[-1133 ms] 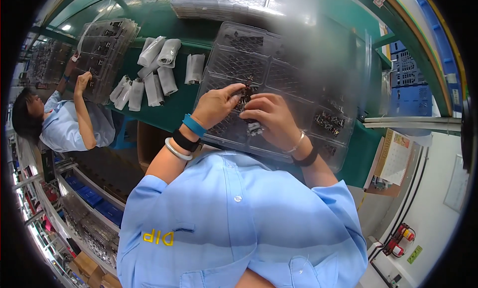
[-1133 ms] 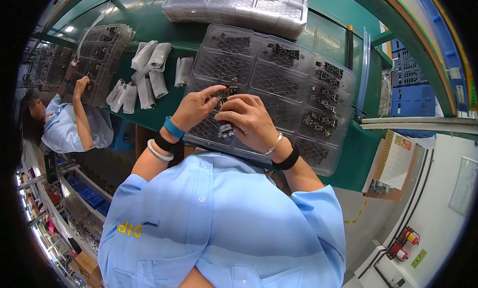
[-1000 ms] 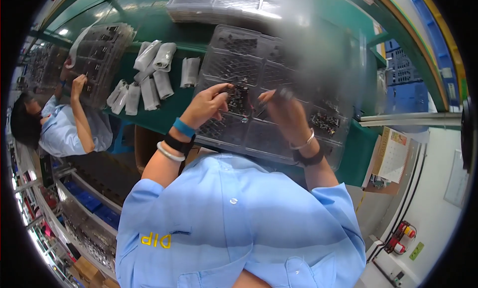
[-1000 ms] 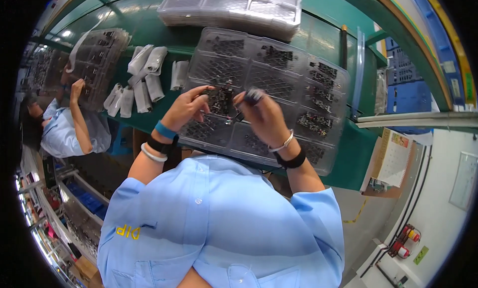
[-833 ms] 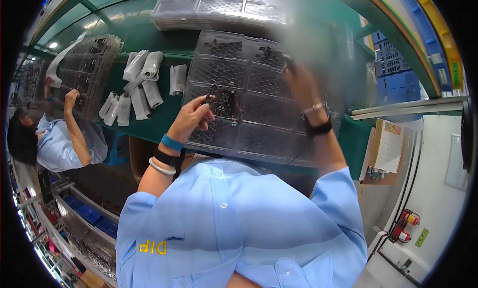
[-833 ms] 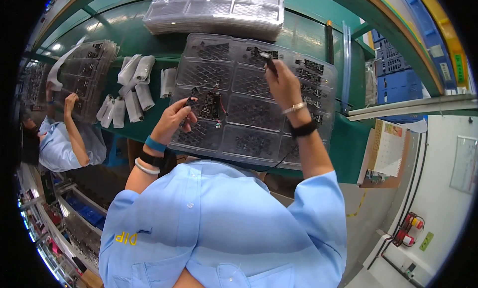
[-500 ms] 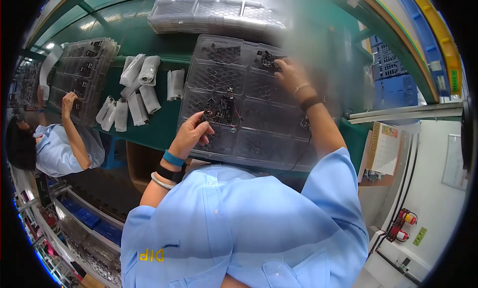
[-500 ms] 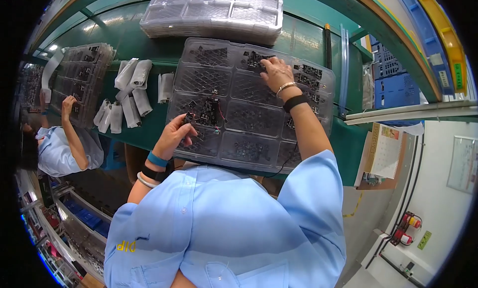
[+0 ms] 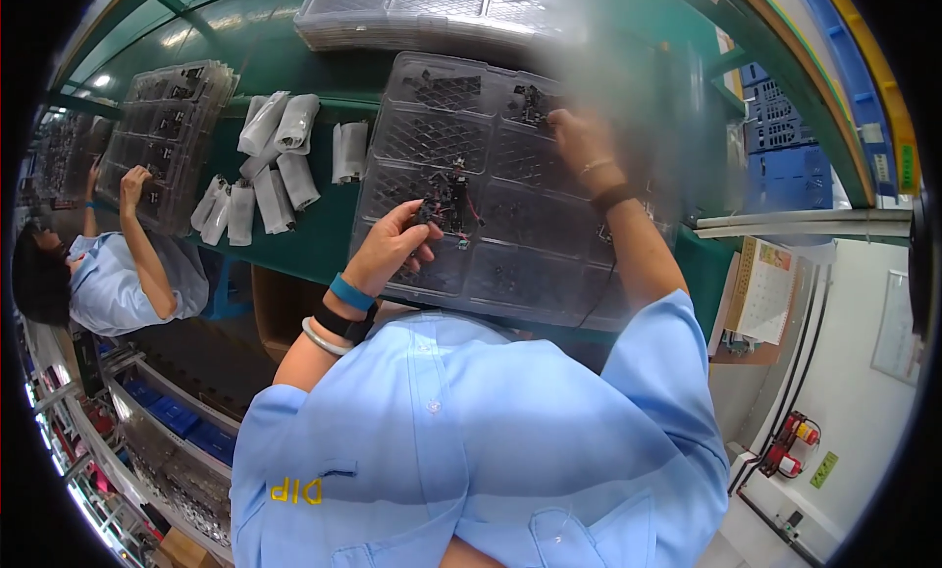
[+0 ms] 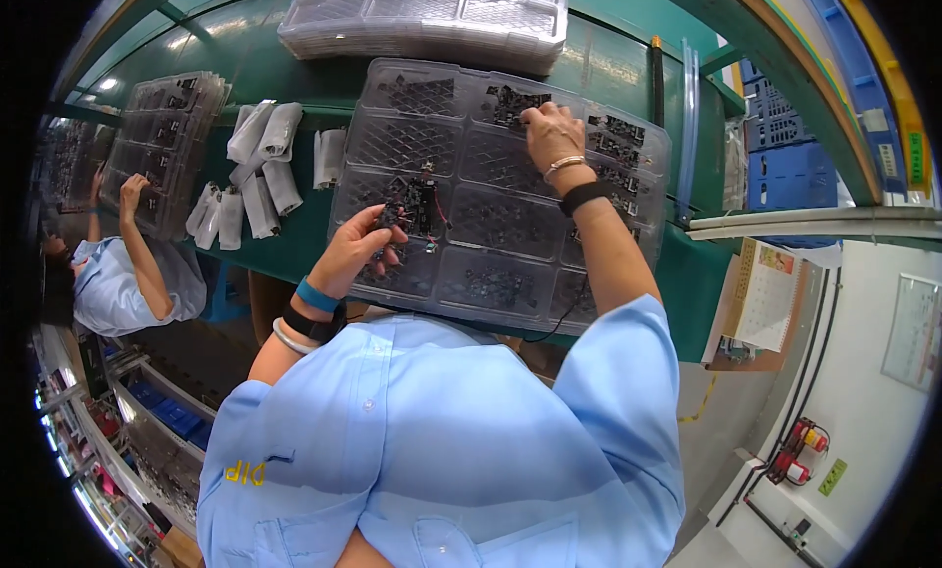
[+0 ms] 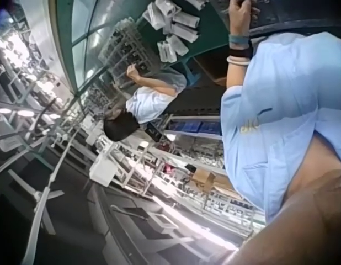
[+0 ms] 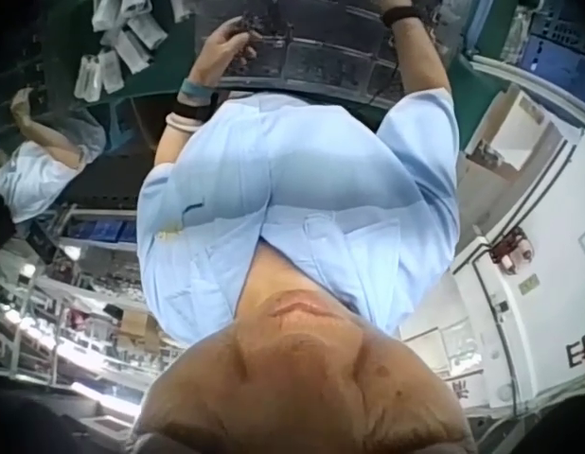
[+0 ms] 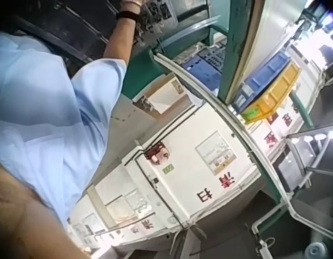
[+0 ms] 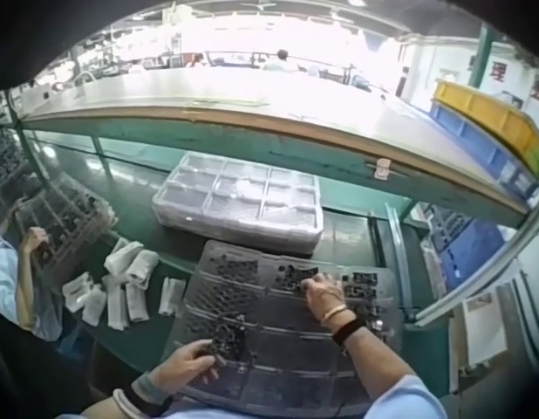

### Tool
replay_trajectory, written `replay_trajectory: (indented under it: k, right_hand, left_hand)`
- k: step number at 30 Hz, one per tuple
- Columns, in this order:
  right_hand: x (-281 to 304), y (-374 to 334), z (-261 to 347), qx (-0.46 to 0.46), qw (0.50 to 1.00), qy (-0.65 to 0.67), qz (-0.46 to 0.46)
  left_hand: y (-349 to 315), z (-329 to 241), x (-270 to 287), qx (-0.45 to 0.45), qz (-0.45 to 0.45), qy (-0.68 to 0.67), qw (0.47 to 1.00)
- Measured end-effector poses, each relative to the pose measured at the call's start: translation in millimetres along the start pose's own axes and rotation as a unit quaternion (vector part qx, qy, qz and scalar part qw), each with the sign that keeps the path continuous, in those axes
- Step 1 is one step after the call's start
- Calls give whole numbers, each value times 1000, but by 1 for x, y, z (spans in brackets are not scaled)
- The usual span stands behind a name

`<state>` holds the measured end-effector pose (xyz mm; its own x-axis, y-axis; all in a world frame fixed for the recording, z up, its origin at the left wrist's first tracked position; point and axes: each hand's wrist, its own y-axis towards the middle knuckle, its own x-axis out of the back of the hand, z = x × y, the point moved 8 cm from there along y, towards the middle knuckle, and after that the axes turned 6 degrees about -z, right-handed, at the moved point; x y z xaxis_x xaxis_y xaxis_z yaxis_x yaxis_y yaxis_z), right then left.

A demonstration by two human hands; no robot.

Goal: The person removes circuit boards from a tray, wraps each one in a foam sheet, and places the wrapped boards into a box. After emptying the tray, the person sets it aside and continues the process with a new tray of boards.

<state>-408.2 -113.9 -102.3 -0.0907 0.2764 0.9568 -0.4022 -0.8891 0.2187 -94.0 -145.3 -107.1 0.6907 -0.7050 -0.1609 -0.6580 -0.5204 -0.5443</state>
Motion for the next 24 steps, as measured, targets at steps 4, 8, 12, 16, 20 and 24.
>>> replay_trajectory:
  k: [4, 8, 12, 16, 20, 24]
  right_hand:
    - [20, -12, 33, -4, 966, 258, 9]
    - [40, -56, 120, -27, 803, 553, 220]
    - [18, -86, 121, -46, 771, 588, 242]
    - [14, -78, 77, -181, 747, 613, 183]
    - [-4, -60, -1, -257, 763, 587, 81]
    - [-12, -60, -37, -213, 910, 353, -29]
  left_hand:
    - [3, -6, -11, 12, 48, -13, 999]
    - [0, -7, -29, 26, 113, 15, 993]
    - [0, -4, -44, 30, 131, 20, 991]
    - [11, 4, -14, -26, 16, 3, 1000]
    - [10, 0, 11, -63, -67, 63, 994]
    - [11, -3, 22, -195, -122, 246, 942]
